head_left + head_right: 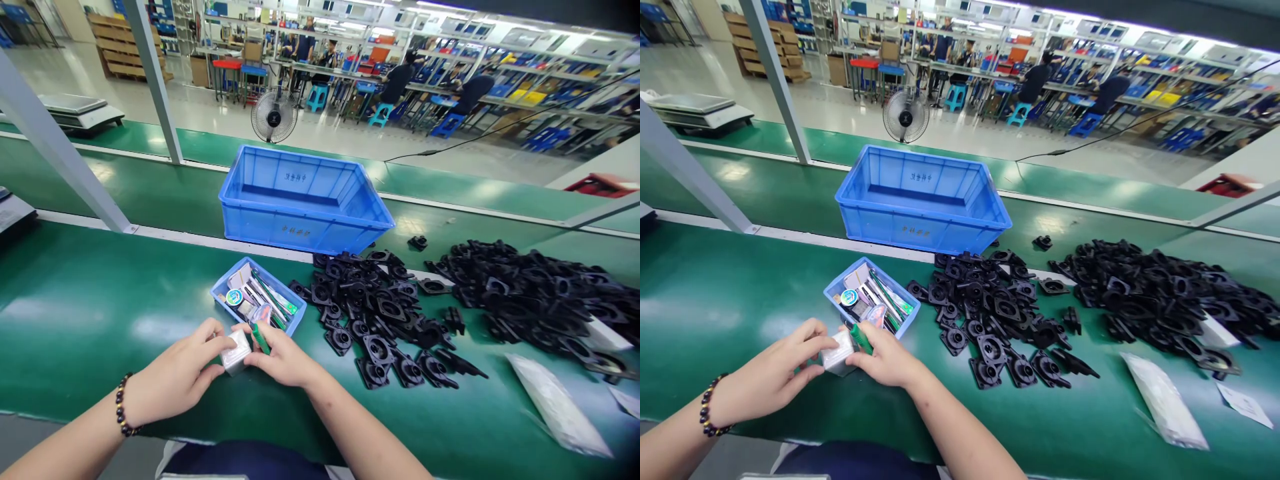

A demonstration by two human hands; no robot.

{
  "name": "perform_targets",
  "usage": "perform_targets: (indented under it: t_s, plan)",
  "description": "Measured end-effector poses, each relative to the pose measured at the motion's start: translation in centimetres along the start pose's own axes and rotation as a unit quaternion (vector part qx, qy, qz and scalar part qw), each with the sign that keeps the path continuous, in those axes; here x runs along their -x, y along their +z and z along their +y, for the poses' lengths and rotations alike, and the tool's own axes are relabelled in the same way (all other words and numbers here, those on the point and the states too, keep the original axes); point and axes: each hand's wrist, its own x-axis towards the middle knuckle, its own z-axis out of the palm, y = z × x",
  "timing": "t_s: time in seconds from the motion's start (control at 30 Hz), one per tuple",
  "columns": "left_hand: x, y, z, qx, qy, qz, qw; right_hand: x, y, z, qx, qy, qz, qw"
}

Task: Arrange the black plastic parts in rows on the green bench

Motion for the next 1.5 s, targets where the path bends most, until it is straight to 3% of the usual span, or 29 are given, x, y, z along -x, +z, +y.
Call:
perform_targets:
  t_s: [0.17,0.3,0.37,0.43,0.63,0.83,0.87,0.93,1.0,1.07,1.2,1.37,1.5]
  plan:
    - [-1.2,-1.0,0.5,0.003,0.019,-0.067,0.998,0.0,-0.3,-0.6,-0.01,-0.009,-0.034,0.999]
    - [-1.7,-1.0,0.7,0.006,0.004,-0.098,0.995,1.3,0.4,-0.9,0.008,0.03,0.096,0.995]
    - [-1.7,-0.6,0.8,0.019,-0.013,-0.087,0.996,2.5,0.7,-1.4,0.0,0.051,0.164,0.985]
    - [-1.5,0.0,1.0,0.041,-0.034,-0.059,0.997,4.0,0.9,-2.1,-0.04,0.071,0.186,0.979]
    - [-0.7,1.9,1.9,0.092,-0.099,0.024,0.991,7.4,1.3,-3.9,-0.269,0.07,0.132,0.952]
    - [-0.7,2.3,2.6,0.078,-0.134,0.056,0.986,7.2,0.7,-3.9,-0.453,-0.023,0.059,0.889]
    - [-0.8,2.3,2.7,0.073,-0.138,0.059,0.986,7.1,0.7,-3.9,-0.45,-0.039,0.058,0.89]
    - [-0.8,2.3,2.7,0.068,-0.141,0.062,0.986,6.8,1.0,-3.7,-0.383,-0.068,0.07,0.919]
    - [-0.7,2.3,2.8,0.071,-0.14,0.064,0.985,6.5,1.6,-3.2,-0.241,-0.109,0.109,0.958]
    - [-0.7,2.4,2.8,0.078,-0.138,0.063,0.985,6.2,2.3,-2.7,-0.1,-0.156,0.151,0.971]
    - [-0.8,2.4,2.9,0.086,-0.135,0.058,0.985,5.6,3.2,-2.2,0.033,-0.222,0.186,0.957]
    - [-0.9,2.4,3.1,0.083,-0.139,0.066,0.985,5.1,3.5,-2.3,0.071,-0.244,0.243,0.936]
    - [-0.8,2.6,3.0,0.085,-0.143,0.061,0.984,4.9,3.7,-2.3,0.099,-0.246,0.238,0.934]
